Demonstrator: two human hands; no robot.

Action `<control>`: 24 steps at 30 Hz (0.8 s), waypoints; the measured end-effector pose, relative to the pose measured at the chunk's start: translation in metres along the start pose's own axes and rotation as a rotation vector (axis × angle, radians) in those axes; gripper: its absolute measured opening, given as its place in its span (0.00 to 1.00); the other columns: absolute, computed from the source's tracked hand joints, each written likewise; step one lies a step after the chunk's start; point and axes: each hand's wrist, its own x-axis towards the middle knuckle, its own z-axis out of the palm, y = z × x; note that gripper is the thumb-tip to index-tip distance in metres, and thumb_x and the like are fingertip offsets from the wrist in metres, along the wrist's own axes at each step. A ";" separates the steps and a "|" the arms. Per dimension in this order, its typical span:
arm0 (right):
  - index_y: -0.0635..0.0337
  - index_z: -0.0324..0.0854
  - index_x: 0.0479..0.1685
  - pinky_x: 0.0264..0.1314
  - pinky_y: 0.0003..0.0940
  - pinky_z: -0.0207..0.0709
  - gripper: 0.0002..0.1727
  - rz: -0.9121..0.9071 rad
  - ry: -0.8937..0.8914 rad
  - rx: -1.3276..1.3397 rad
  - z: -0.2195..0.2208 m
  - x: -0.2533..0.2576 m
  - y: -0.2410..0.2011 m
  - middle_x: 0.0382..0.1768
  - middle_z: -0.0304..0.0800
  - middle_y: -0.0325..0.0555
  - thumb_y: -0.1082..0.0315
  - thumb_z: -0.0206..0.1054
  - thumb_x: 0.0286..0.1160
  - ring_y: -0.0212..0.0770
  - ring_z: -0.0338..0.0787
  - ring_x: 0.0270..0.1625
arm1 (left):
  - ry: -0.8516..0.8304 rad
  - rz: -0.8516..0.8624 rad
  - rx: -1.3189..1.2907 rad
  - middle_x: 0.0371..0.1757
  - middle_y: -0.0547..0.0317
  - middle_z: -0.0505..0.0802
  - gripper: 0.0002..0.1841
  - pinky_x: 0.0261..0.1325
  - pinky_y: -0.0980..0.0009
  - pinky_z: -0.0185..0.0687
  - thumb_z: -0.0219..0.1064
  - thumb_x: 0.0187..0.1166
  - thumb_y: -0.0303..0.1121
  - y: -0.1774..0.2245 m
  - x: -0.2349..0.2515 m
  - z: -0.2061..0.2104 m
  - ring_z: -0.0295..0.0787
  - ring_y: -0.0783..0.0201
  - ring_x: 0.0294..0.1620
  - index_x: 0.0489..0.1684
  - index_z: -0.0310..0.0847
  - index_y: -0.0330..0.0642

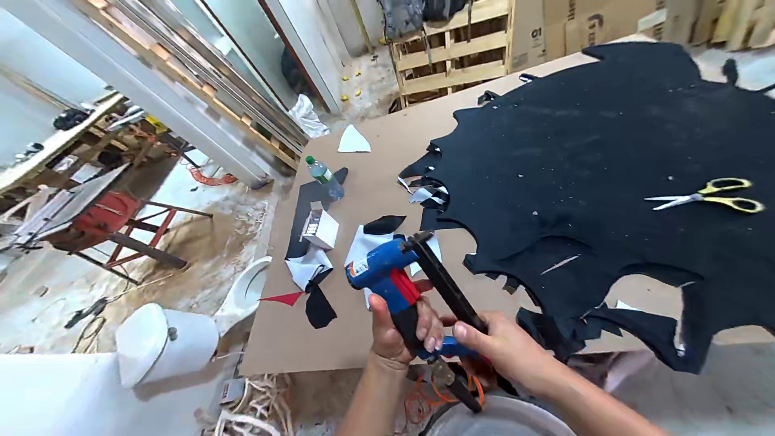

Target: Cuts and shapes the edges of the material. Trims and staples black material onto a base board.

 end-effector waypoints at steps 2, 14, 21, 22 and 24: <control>0.56 0.82 0.71 0.28 0.32 0.85 0.40 -0.053 0.004 0.242 0.017 -0.001 0.006 0.28 0.91 0.44 0.37 0.77 0.66 0.37 0.89 0.24 | -0.078 0.007 -0.003 0.32 0.52 0.97 0.44 0.45 0.60 0.93 0.63 0.68 0.76 0.006 0.000 0.001 0.97 0.57 0.31 0.64 0.88 0.41; 0.72 0.58 0.88 0.74 0.43 0.86 0.43 -0.472 0.104 0.063 0.061 -0.046 0.008 0.65 0.92 0.49 0.75 0.75 0.72 0.44 0.92 0.66 | 0.019 0.240 0.034 0.25 0.54 0.96 0.38 0.33 0.66 0.93 0.58 0.72 0.75 0.027 0.022 0.023 0.96 0.61 0.25 0.45 0.94 0.47; 0.51 0.72 0.84 0.76 0.44 0.80 0.41 -0.917 0.554 -0.242 0.042 -0.025 0.009 0.73 0.84 0.48 0.31 0.53 0.83 0.40 0.82 0.75 | 0.109 0.124 0.185 0.28 0.66 0.96 0.32 0.34 0.74 0.91 0.59 0.74 0.72 -0.001 0.024 0.051 0.93 0.72 0.26 0.46 0.96 0.56; 0.56 0.72 0.84 0.76 0.46 0.80 0.44 -0.939 0.543 -0.186 0.041 -0.026 0.007 0.72 0.85 0.51 0.29 0.52 0.82 0.42 0.84 0.74 | 0.145 0.099 0.217 0.29 0.67 0.96 0.30 0.33 0.75 0.91 0.60 0.74 0.71 -0.008 0.026 0.055 0.92 0.74 0.26 0.46 0.95 0.57; 0.64 0.66 0.87 0.80 0.47 0.77 0.50 -0.845 0.429 -0.145 0.025 -0.027 0.003 0.74 0.82 0.55 0.27 0.52 0.80 0.44 0.82 0.76 | 0.154 0.084 0.293 0.28 0.66 0.95 0.28 0.29 0.73 0.91 0.60 0.76 0.69 -0.014 0.032 0.049 0.92 0.73 0.24 0.49 0.94 0.57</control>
